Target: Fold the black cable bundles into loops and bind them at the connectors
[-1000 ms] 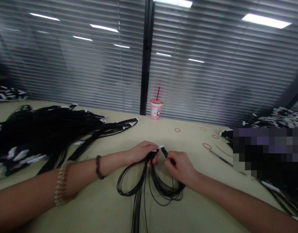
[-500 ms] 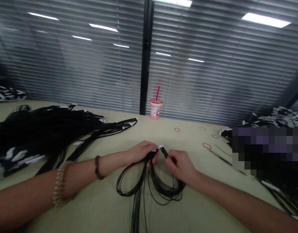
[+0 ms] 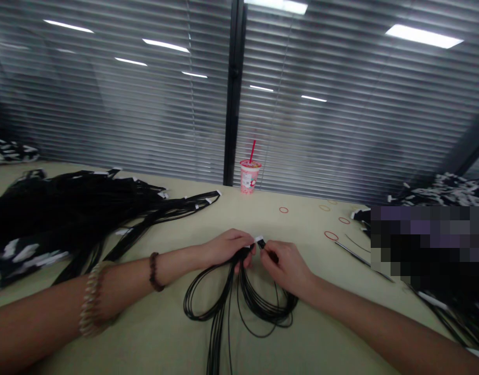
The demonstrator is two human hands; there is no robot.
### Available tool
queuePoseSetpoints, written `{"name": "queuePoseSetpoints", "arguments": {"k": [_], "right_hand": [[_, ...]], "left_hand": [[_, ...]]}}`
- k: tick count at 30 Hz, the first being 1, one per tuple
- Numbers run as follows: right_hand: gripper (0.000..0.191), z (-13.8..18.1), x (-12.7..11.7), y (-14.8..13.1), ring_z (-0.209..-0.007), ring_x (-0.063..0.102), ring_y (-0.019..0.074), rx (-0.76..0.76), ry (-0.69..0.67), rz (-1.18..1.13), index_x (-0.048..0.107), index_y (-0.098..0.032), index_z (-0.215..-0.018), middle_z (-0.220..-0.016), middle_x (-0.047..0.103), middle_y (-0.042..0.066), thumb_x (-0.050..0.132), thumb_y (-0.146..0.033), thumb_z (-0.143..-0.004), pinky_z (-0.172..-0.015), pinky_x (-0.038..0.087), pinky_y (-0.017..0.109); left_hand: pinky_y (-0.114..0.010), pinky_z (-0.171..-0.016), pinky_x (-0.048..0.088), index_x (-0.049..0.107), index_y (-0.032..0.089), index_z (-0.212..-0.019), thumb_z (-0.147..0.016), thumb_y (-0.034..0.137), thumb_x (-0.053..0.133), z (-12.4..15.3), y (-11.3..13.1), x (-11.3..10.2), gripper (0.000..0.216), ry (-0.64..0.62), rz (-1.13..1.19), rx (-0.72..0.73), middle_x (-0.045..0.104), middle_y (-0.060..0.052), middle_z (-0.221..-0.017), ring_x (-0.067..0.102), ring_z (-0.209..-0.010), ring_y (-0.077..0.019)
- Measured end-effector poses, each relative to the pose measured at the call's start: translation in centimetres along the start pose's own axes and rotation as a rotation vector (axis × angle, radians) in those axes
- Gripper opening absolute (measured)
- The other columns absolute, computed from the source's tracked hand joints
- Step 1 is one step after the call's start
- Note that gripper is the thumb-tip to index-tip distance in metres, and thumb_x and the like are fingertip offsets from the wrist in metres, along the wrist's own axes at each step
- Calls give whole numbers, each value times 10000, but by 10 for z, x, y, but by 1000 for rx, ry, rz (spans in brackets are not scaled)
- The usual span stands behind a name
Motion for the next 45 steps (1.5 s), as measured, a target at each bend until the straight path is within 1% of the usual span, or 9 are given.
{"name": "queuePoseSetpoints", "arguments": {"k": [9,15,20,24,29,33,36,38,45], "right_hand": [[120,2,7,-1,-529,378,71,-118,86,38,467,-138,-632,-576,457,-14,421,-139,-742,-527,266,191],[114,2,10,0,-560,409,78,-96,78,39,468,-138,-661,-616,483,-1,411,-134,-759,-549,287,190],[121,-4,5,8,-526,391,63,-48,25,54,458,-147,-647,-577,464,-29,494,-217,-739,-508,258,174],[198,-9,-2,27,-527,386,56,-163,-88,121,450,-154,-646,-587,459,-40,550,-305,-726,-499,255,166],[254,-11,-19,47,-617,452,86,-248,56,240,494,-153,-754,-730,507,14,515,-405,-763,-564,337,193],[158,-2,-29,20,-754,491,118,-374,209,125,526,-152,-863,-803,531,55,451,-281,-812,-676,376,230],[180,10,-22,-9,-745,507,114,-463,146,113,537,-171,-916,-822,558,44,448,-288,-811,-677,371,236],[165,16,-13,-20,-687,503,104,-471,103,168,554,-178,-820,-753,563,23,440,-297,-814,-651,359,236],[194,16,2,-10,-607,459,98,-531,57,335,537,-177,-682,-633,522,4,413,-250,-814,-612,325,246]], "left_hand": [[-132,-366,315,485,123,-700,-754,445,396,7,10,6,338,9,-104,-33,504,39,-489,399,-333,-19],[-155,-361,321,491,127,-692,-752,439,401,5,7,4,330,35,-103,-39,510,40,-486,419,-335,-37],[-152,-383,315,505,119,-759,-753,420,411,1,0,-1,316,57,50,5,543,27,-550,447,-378,-37],[-147,-368,262,515,104,-773,-746,390,444,-1,-4,-6,295,72,162,8,572,3,-593,426,-356,-23],[-144,-448,324,522,96,-834,-723,369,513,-2,-5,-8,294,100,360,17,589,-21,-664,460,-419,-17],[-152,-489,357,527,105,-858,-721,384,529,0,-4,-7,311,106,397,-29,596,-26,-693,494,-461,-30],[-149,-492,362,531,116,-868,-720,397,533,1,-2,-7,318,112,390,-20,606,-22,-713,507,-487,-36],[-152,-504,372,531,122,-879,-717,412,535,2,-2,-7,332,115,394,-18,610,-21,-723,513,-502,-38],[-165,-512,388,526,118,-913,-717,434,529,3,-3,-9,372,121,389,8,617,-58,-837,557,-543,-60]]}}
Point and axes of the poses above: each hand's wrist, its own z-axis away from the middle knuckle, its own x-axis out of the palm, y = z × x, the point moved 3 cm from there along -z, towards the middle knuckle
